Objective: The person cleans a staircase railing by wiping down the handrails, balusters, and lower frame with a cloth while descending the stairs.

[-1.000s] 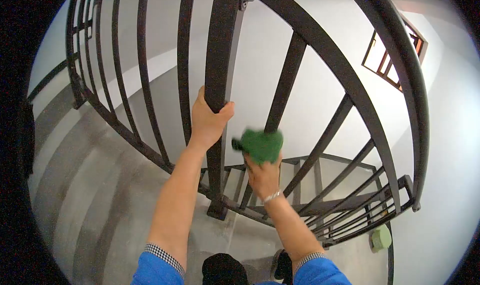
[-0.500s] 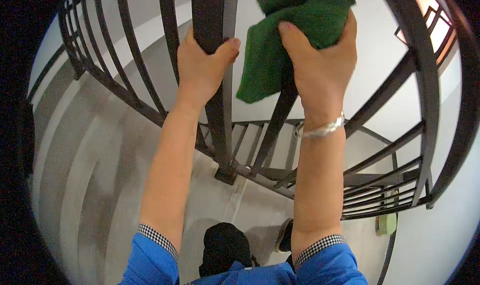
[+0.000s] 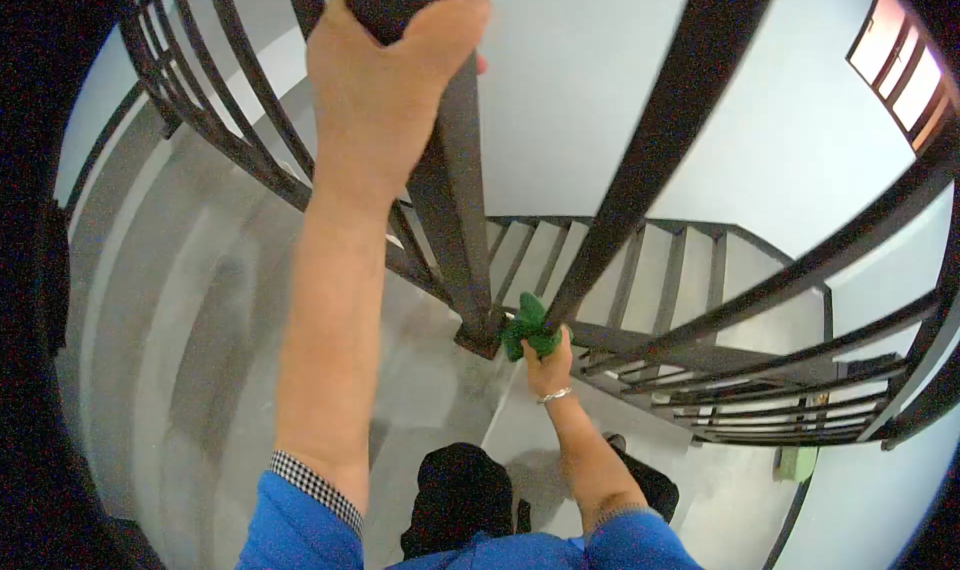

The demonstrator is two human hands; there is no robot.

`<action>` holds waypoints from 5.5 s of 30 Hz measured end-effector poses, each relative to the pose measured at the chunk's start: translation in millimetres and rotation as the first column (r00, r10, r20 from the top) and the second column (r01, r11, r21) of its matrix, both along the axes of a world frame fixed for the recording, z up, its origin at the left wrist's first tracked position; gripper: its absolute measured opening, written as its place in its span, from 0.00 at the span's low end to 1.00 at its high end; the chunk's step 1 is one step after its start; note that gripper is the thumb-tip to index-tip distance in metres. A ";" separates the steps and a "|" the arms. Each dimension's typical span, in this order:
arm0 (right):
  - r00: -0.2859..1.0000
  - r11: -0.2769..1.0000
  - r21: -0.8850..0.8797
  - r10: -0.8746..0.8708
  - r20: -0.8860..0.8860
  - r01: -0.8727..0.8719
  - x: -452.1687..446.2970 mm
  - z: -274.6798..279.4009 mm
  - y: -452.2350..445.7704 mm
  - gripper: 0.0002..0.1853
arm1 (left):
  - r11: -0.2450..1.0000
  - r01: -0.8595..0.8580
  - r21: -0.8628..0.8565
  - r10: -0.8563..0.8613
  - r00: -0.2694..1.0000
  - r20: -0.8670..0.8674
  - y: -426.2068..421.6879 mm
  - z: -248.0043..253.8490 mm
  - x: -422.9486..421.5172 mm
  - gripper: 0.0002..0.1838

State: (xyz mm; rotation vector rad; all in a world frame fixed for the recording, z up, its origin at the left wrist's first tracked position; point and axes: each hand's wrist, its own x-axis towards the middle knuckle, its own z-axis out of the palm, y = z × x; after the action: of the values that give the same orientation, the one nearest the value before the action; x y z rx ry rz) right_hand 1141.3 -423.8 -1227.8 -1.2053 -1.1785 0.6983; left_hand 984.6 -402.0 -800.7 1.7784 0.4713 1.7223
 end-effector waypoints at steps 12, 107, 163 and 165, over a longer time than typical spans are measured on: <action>0.438 0.894 -0.196 0.000 0.899 0.403 -23.8 7.2 -35.2 0.31 | 0.983 -0.175 0.060 0.169 0.981 0.094 55.0 -20.4 -35.7 0.13; 0.742 0.713 0.394 -0.662 0.106 0.580 13.1 309.5 -57.8 0.15 | 0.912 -0.408 0.043 0.409 0.913 -0.011 32.4 -29.8 -37.3 0.28; 0.073 0.716 -0.675 -0.694 -0.717 0.179 72.3 -82.4 -114.2 0.18 | 0.872 -0.479 0.099 0.483 0.876 -0.017 43.0 -113.2 59.1 0.13; 0.091 0.672 -0.719 -0.739 -0.668 0.176 70.0 -94.5 -79.3 0.22 | 0.872 -0.478 0.100 0.481 0.876 -0.008 43.3 -114.0 59.2 0.13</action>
State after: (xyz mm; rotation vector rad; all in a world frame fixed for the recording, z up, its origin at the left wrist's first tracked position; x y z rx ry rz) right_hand 1211.4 -503.2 -1322.2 -1.1122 0.5487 0.9815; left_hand 1043.8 -358.7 -914.6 1.8650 0.9256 2.0782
